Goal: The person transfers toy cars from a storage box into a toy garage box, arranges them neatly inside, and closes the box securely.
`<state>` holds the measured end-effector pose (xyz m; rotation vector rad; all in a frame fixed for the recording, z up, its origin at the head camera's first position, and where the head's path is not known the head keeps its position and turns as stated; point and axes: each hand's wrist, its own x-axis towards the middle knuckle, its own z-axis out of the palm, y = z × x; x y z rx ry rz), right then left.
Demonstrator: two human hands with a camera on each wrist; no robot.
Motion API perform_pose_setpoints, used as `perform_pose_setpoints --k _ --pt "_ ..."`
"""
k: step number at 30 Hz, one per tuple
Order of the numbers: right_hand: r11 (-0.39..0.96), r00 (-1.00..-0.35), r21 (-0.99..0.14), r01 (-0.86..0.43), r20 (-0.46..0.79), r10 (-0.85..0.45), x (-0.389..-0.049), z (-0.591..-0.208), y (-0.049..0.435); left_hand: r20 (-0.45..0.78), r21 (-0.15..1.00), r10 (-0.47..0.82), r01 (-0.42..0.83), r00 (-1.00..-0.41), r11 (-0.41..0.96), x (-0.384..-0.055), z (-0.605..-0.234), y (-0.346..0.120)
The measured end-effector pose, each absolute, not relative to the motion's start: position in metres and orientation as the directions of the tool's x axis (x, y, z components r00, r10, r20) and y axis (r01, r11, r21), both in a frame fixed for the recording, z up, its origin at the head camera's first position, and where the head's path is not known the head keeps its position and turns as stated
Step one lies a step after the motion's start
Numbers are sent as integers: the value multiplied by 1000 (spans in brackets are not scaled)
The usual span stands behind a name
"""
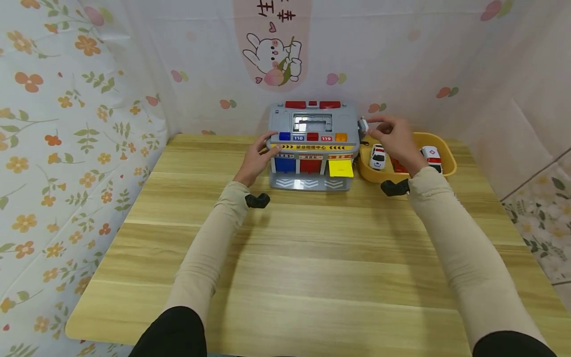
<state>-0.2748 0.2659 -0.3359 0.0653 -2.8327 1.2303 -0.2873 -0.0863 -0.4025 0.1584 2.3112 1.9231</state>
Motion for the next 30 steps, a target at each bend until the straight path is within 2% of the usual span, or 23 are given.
perform_pose_setpoints --k 11,23,30 --pt "688 -994 -725 39 44 103 -267 -348 312 -25 983 163 5 -986 186 -286 -403 -87" --pt "660 -992 -742 119 -54 118 -262 -368 351 -25 981 160 7 -987 195 -285 -403 -86" --pt "681 -986 -717 149 -61 152 -261 -381 367 -18 979 153 14 -988 202 -287 -405 -87"
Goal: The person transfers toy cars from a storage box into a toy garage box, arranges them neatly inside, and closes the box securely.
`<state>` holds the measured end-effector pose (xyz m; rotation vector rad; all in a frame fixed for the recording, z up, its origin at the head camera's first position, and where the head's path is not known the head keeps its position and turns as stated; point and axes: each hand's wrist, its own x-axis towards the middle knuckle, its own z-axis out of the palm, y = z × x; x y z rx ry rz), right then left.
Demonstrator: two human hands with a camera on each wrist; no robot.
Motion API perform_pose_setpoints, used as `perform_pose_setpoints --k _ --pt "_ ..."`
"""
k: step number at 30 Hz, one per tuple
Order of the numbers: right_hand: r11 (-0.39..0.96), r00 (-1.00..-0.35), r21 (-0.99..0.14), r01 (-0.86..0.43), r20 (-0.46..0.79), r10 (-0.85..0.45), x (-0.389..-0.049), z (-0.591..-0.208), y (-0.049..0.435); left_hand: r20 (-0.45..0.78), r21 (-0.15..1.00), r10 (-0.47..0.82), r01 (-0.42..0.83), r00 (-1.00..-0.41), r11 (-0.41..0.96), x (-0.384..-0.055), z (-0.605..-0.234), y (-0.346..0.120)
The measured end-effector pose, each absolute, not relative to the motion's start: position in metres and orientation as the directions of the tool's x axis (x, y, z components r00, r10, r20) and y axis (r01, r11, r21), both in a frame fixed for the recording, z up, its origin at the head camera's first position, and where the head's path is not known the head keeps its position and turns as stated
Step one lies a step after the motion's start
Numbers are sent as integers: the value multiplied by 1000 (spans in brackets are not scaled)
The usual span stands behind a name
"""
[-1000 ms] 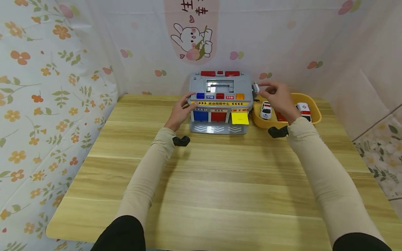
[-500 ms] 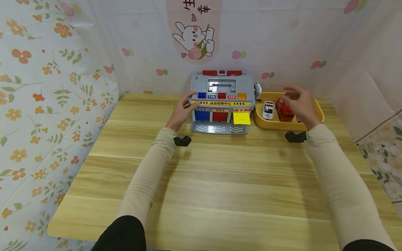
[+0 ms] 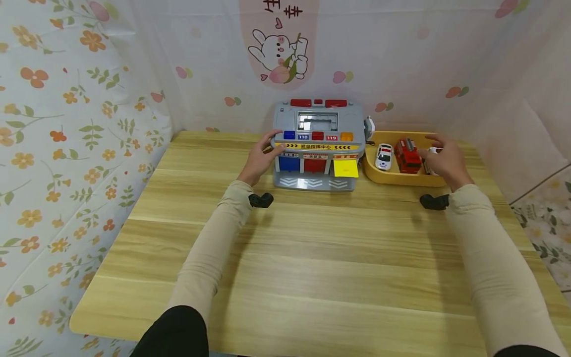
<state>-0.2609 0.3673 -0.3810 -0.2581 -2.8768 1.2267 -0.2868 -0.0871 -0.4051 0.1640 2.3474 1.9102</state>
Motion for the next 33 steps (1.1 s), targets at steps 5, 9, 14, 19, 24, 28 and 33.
perform_pose_setpoints --k 5,9,14,19,24,28,33 --pt "725 -987 -674 145 -44 156 -260 -387 377 -26 980 156 6 -987 198 -287 -404 -87" --pt "799 -986 -583 147 -17 169 -262 -393 384 -28 982 158 3 -987 190 -288 -404 -87" --pt "864 -988 -485 132 7 155 -263 -397 387 -27 982 162 4 -986 187 -288 -405 -87" --pt "882 -988 -448 148 -31 150 -267 -399 389 -23 984 167 7 -986 180 -289 -407 -87" --pt "906 -988 -393 155 -69 139 -270 -402 392 -21 983 168 10 -986 181 -289 -408 -88" --pt "922 -991 -366 131 -83 107 -272 -403 395 -16 985 170 14 -985 174 -288 -408 -88" --pt "934 -993 -340 110 -87 85 -274 -405 396 -15 986 172 14 -985 165 -287 -406 -88"
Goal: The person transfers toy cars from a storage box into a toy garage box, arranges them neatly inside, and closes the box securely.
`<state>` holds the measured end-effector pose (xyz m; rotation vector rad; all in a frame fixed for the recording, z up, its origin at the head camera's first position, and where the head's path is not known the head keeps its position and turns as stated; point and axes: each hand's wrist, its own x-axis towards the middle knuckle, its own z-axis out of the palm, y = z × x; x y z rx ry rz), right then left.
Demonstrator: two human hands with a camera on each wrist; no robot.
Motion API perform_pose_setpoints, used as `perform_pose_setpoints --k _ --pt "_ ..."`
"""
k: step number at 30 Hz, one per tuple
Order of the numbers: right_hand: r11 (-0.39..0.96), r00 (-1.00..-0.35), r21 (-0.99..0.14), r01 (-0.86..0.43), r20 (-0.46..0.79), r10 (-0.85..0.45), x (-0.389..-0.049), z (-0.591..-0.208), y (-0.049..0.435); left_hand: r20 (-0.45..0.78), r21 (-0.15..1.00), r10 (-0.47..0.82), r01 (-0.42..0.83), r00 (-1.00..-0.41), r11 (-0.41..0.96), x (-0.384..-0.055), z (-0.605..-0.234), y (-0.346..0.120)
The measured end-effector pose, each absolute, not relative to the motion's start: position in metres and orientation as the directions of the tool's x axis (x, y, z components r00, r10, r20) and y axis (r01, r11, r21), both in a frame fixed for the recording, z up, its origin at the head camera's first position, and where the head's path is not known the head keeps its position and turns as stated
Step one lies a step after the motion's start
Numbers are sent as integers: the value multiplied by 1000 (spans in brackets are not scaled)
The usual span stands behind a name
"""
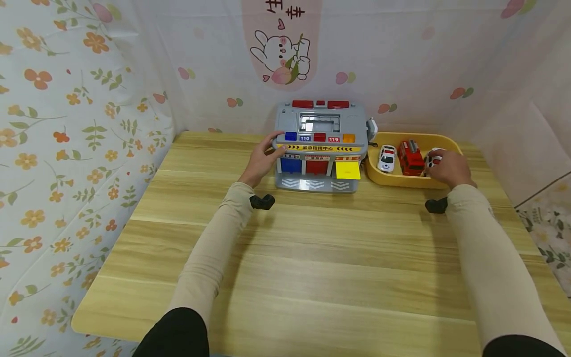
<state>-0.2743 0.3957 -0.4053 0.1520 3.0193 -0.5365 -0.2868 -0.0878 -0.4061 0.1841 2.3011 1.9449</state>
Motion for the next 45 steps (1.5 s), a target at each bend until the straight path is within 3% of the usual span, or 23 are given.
perform_pose_setpoints --k 12,19,30,45 --pt "916 -989 -372 149 -47 142 -275 -408 396 -17 985 179 14 -984 169 -289 -408 -88" --pt "862 -978 -464 202 -43 206 -276 -406 394 -11 988 185 18 -983 155 -289 -409 -88" --pt "837 -972 -538 100 126 197 -270 -390 393 -17 991 174 7 -985 136 -290 -409 -86" --pt "838 -970 -544 38 181 161 -248 -371 370 -8 993 170 12 -985 118 -290 -410 -86"
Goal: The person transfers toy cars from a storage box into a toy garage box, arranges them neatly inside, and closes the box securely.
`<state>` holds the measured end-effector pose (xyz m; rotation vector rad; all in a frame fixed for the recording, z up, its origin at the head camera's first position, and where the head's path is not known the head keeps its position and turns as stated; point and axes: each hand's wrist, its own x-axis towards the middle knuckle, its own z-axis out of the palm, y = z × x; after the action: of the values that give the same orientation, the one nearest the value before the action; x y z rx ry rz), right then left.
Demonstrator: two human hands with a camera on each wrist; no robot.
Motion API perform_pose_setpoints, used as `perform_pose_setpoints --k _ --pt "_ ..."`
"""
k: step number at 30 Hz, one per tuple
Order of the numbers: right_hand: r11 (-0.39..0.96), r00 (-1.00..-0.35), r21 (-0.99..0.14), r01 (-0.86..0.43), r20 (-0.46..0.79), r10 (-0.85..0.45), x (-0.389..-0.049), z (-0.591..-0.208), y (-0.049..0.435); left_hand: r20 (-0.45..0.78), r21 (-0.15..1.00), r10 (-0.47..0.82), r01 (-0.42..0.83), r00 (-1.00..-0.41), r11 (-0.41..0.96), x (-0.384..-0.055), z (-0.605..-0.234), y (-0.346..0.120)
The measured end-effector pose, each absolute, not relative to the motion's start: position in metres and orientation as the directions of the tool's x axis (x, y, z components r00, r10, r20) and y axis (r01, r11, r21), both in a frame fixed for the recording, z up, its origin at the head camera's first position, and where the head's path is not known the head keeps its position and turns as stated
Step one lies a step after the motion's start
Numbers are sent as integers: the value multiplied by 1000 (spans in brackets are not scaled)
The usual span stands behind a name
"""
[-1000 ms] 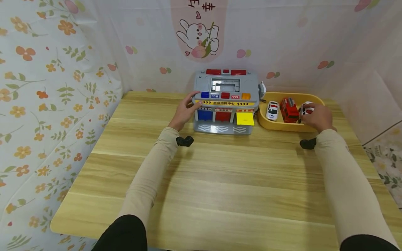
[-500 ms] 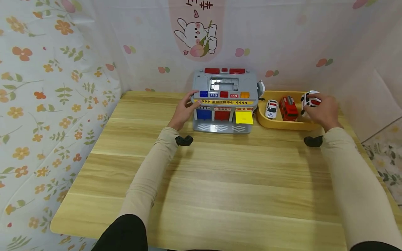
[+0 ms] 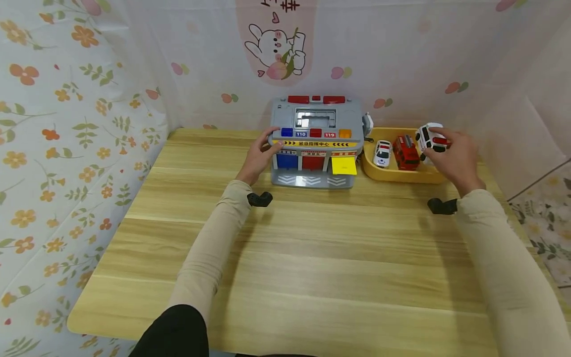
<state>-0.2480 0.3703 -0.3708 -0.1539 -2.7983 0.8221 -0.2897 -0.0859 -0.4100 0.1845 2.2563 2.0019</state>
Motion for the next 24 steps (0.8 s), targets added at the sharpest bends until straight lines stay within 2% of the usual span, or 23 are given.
perform_pose_setpoints --k 9,24 --pt "772 -959 -632 72 169 228 -232 -377 348 -20 992 164 1 -986 130 -289 -409 -85" --pt "716 -936 -698 -8 258 240 -212 -391 320 2 993 156 21 -988 120 -289 -410 -84"
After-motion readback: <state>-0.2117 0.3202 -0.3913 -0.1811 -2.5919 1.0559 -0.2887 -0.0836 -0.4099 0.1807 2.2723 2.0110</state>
